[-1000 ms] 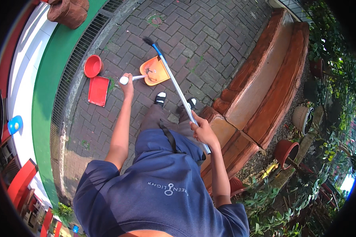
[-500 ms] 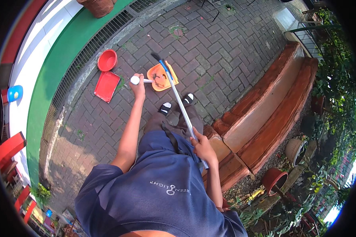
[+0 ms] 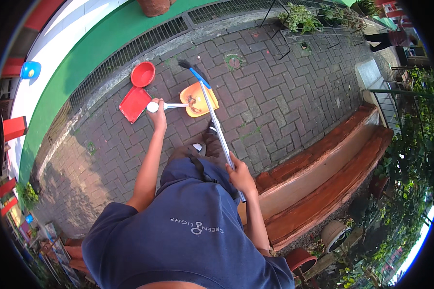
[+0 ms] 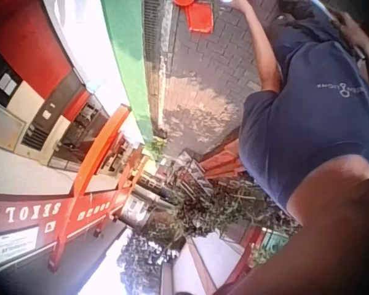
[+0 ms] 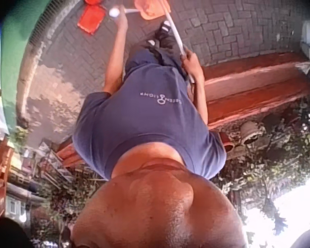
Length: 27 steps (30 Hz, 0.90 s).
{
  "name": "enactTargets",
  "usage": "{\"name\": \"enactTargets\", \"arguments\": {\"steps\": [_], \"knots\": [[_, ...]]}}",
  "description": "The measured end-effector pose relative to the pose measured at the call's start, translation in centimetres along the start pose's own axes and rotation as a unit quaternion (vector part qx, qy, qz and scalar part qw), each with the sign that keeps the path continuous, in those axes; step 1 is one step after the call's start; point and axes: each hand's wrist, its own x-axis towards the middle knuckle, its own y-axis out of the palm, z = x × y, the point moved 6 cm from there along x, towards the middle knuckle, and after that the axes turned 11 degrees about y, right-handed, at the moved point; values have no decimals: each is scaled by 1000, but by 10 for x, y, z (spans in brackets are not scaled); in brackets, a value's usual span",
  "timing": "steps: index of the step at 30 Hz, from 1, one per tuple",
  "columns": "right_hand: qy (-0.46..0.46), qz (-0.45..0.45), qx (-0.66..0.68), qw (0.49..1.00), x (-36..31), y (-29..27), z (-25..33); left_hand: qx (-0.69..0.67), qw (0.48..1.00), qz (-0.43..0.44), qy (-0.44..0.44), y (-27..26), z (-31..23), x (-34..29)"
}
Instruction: The person sweeps debris from an outdoor brick-paved area into a dustpan with a broom, then disposes of it into a trash bin.
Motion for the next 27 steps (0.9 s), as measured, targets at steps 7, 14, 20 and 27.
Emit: {"name": "enactTargets", "arguments": {"steps": [7, 14, 20, 27], "knots": [[-51, 8, -139, 989, 141, -55, 68, 24, 989, -145, 1, -12, 16, 32], [-143, -16, -295, 945, 299, -87, 127, 95, 984, -145, 32, -10, 36, 52], [-134, 10, -329, 935, 386, -100, 181, 133, 978, -149, 52, -6, 111, 54], [-18, 82, -304, 949, 443, -91, 241, 142, 972, -184, -21, -19, 127, 103]]}}
